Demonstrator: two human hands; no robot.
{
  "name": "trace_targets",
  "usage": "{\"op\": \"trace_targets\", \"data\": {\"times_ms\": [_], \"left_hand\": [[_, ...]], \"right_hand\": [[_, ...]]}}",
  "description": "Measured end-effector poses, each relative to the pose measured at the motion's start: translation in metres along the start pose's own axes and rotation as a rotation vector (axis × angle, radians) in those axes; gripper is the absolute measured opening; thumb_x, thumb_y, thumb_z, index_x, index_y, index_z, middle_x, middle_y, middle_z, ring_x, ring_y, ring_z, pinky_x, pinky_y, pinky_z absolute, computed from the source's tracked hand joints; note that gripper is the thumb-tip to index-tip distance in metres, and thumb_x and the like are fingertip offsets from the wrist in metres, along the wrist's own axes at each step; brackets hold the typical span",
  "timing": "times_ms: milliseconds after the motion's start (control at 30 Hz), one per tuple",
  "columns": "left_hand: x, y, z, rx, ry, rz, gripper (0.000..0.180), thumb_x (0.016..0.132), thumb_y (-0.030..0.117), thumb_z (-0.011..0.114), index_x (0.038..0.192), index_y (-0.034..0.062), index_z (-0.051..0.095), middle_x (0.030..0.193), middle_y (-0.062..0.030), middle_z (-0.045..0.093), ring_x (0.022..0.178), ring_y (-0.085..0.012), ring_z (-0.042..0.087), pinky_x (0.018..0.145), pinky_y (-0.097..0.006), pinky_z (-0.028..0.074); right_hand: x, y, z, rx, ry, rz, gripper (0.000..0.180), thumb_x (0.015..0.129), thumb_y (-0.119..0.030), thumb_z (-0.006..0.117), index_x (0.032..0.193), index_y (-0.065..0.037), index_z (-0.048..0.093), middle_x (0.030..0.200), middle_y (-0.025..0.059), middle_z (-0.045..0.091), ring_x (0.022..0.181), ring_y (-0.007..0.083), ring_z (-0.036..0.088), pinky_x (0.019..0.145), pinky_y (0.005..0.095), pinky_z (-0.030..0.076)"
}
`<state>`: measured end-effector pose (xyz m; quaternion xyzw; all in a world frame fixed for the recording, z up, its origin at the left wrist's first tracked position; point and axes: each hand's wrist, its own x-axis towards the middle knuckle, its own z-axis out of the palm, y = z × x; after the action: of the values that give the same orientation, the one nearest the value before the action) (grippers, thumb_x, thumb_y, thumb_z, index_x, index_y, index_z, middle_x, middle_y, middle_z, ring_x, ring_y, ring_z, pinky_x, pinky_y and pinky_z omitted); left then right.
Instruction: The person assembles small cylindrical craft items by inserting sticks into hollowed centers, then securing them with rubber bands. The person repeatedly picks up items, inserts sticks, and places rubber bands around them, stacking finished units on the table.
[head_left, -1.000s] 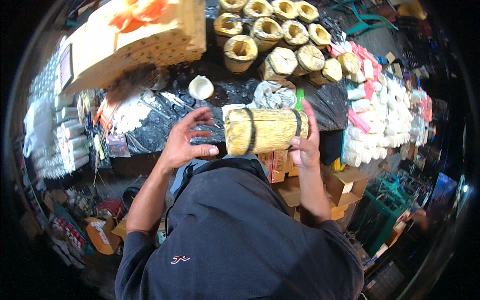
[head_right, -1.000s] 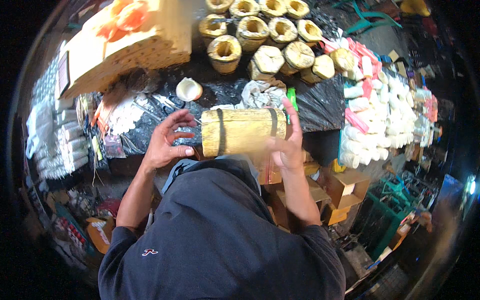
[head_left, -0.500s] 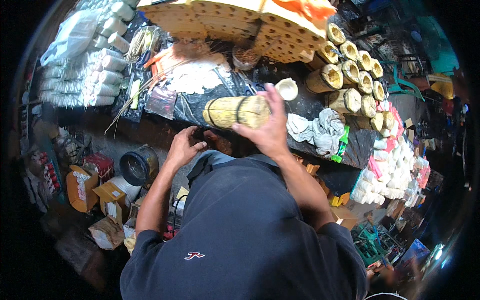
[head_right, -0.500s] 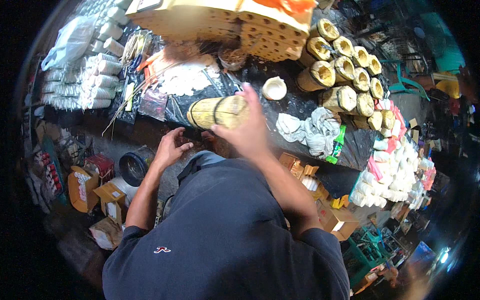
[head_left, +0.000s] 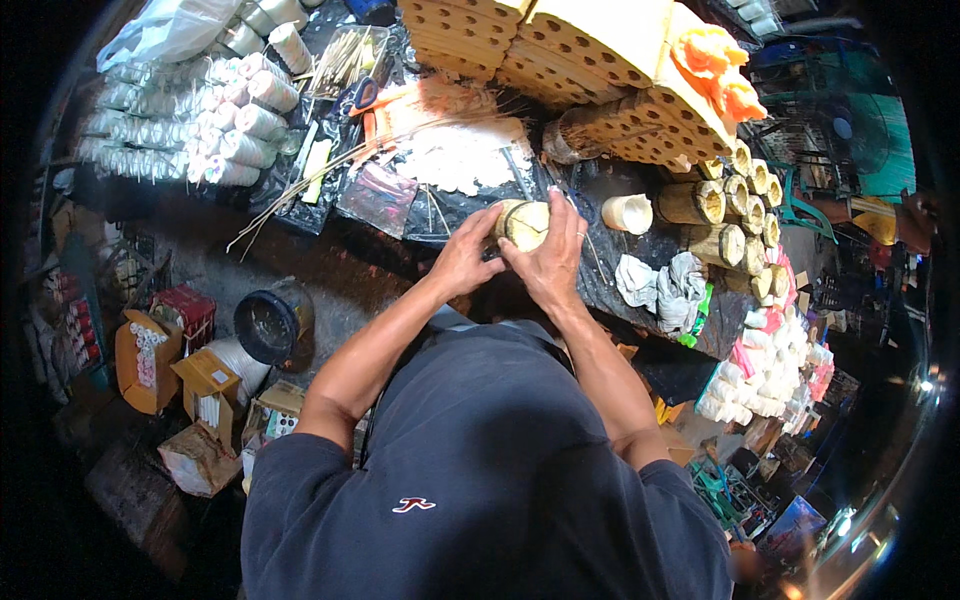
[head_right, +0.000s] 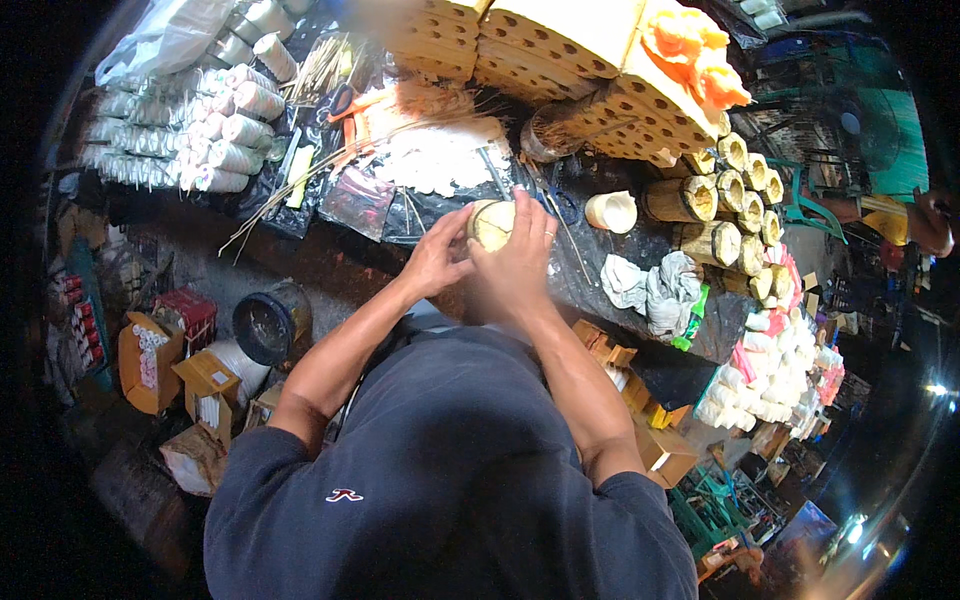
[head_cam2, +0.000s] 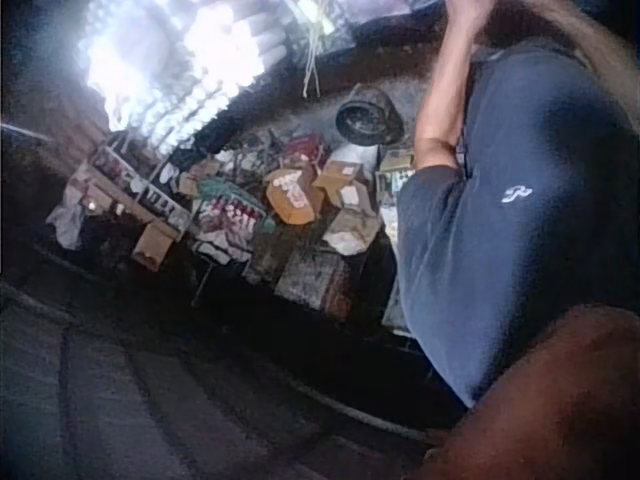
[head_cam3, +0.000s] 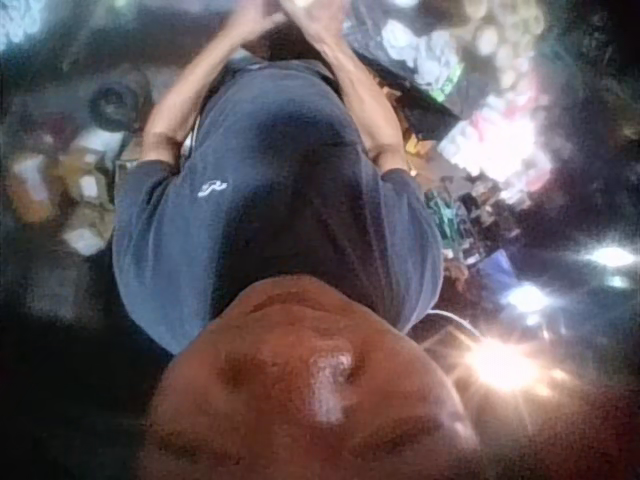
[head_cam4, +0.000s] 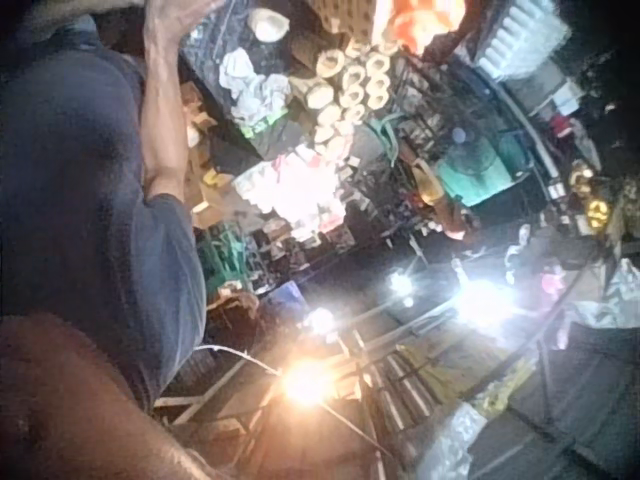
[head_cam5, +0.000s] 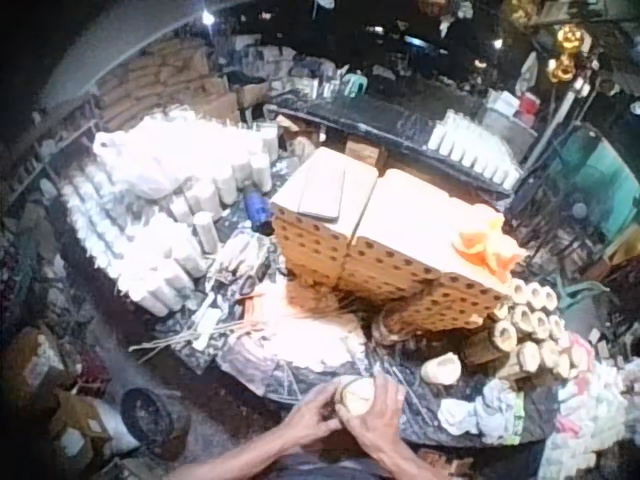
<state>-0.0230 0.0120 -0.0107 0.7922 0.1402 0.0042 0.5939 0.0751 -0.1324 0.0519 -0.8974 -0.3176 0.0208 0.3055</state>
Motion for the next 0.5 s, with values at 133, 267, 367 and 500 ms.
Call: {"op": "trace_targets", "data": {"times_ms": [133,267,367,500], "left_hand": [[0.023,-0.023,-0.002,0.01,-0.027,0.096,0.089,0.088,0.011,0.078,0.167,0.011,0.038,0.157,-0.0167,0.052,0.128,-0.0324,0.063,0.098,-0.04,0.061],[0.017,-0.025,-0.028,0.131,-0.041,0.045,0.072,0.09,0.016,0.076,0.157,0.0067,0.051,0.148,-0.0205,0.06,0.125,-0.038,0.067,0.106,-0.045,0.057],[0.008,-0.035,-0.062,0.353,0.106,-0.01,0.054,0.091,0.019,0.077,0.141,0.0027,0.064,0.139,-0.0215,0.066,0.121,-0.0415,0.068,0.106,-0.047,0.056],[0.025,-0.043,-0.127,0.636,0.352,0.023,0.032,0.093,0.016,0.075,0.121,0.0011,0.072,0.118,-0.0212,0.071,0.106,-0.043,0.069,0.094,-0.05,0.057]], "right_hand": [[0.006,-0.009,0.009,-0.078,0.065,0.04,0.111,0.069,-0.026,0.094,0.158,0.004,0.035,0.142,0.0276,0.049,0.134,0.0461,0.044,0.114,0.0579,0.038],[0.016,-0.017,0.01,-0.091,0.0,0.126,0.114,0.071,-0.032,0.095,0.161,0.002,0.034,0.148,0.0256,0.048,0.139,0.0446,0.043,0.116,0.0573,0.038],[0.018,-0.014,0.006,-0.113,-0.023,0.127,0.115,0.074,-0.037,0.094,0.162,0.002,0.032,0.152,0.0261,0.047,0.141,0.0439,0.044,0.117,0.056,0.038],[0.002,-0.01,-0.008,-0.086,0.044,0.162,0.091,0.082,-0.037,0.092,0.152,0.002,0.048,0.15,0.0269,0.053,0.136,0.0413,0.051,0.115,0.0512,0.042]]}}
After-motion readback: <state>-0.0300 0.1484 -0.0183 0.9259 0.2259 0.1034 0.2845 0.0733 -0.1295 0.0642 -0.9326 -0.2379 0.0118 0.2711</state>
